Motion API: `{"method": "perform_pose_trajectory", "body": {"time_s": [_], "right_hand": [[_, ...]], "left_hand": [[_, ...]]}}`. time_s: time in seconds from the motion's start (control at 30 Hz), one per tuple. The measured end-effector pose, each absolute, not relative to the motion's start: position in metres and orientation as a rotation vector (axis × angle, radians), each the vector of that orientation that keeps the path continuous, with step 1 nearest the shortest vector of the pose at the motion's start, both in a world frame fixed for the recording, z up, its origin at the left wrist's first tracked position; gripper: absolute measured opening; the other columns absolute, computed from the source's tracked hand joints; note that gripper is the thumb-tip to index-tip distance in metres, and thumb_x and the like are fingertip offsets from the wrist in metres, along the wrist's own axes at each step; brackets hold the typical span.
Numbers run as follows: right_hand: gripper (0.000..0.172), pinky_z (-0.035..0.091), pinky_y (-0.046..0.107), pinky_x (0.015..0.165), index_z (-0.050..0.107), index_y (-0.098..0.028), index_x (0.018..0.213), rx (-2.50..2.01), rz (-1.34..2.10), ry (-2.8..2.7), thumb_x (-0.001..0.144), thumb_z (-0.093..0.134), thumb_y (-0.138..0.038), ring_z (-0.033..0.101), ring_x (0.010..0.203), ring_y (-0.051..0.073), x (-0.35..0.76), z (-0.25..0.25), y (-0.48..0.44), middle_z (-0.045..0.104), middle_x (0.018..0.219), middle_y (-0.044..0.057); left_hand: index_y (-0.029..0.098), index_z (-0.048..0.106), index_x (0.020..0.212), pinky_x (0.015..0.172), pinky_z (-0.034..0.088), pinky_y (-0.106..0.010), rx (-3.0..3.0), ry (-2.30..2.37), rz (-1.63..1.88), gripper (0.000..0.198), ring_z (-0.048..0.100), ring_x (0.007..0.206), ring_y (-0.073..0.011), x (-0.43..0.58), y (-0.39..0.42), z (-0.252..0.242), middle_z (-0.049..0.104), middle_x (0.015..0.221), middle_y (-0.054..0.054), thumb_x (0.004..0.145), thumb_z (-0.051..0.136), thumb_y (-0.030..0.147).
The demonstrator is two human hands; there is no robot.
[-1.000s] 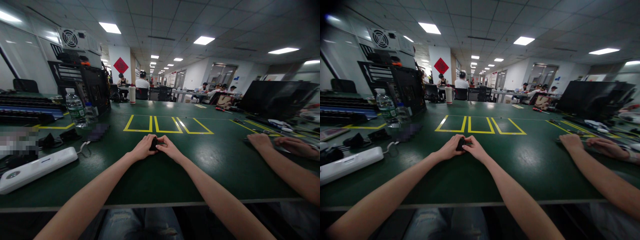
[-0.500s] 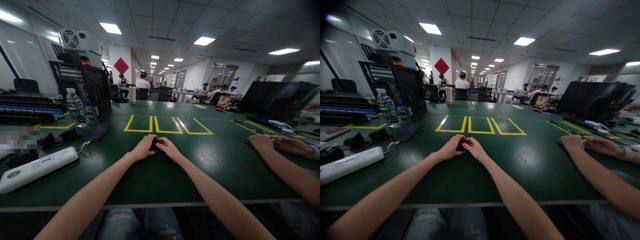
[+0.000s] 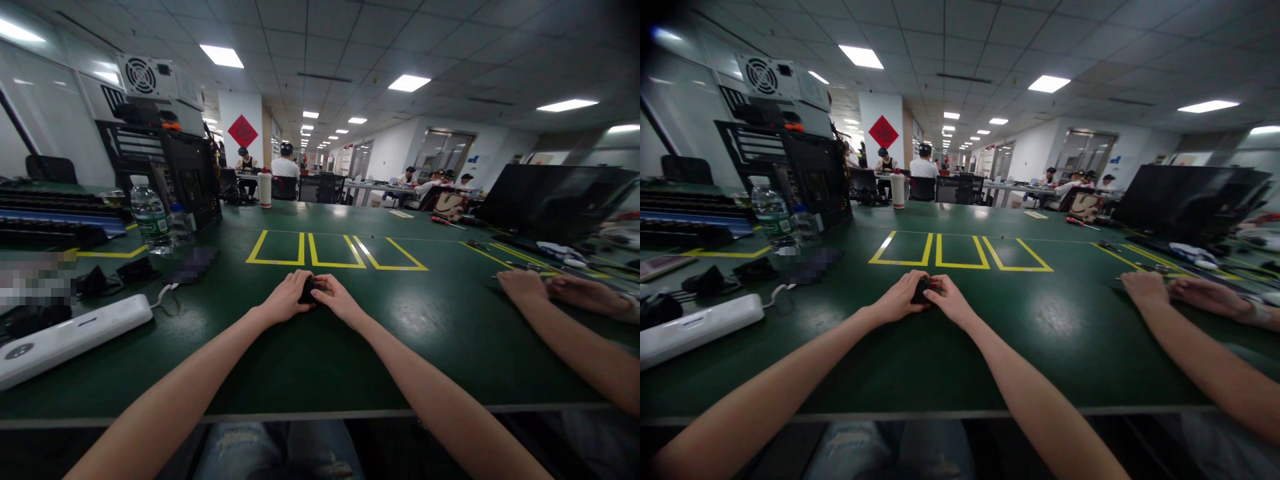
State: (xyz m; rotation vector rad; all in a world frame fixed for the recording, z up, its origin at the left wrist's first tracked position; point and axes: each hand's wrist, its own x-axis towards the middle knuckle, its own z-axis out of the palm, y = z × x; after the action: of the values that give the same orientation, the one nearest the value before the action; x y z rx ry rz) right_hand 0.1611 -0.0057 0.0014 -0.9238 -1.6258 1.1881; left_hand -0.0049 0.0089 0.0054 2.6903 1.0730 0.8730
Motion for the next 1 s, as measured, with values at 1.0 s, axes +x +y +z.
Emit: {"method": "perform_pose_trajectory", "body": {"time_s": [1.0], "right_hand": [[0.022,0.042,0.033,0.08,0.046,-0.02,0.086,-0.876,1.195,-1.634,0.07,0.056,-0.032,0.051,0.088,0.014,0.1569,0.0052,-0.0075,0.052,0.091,0.001]], "left_hand": [[0.021,0.033,0.11,0.077,0.041,-0.036,2.656,1.093,0.819,0.054,0.046,0.094,-0.0224,-0.0089,0.0084,0.0091,0.043,0.107,-0.006,0.066,0.06,0.034]]}}
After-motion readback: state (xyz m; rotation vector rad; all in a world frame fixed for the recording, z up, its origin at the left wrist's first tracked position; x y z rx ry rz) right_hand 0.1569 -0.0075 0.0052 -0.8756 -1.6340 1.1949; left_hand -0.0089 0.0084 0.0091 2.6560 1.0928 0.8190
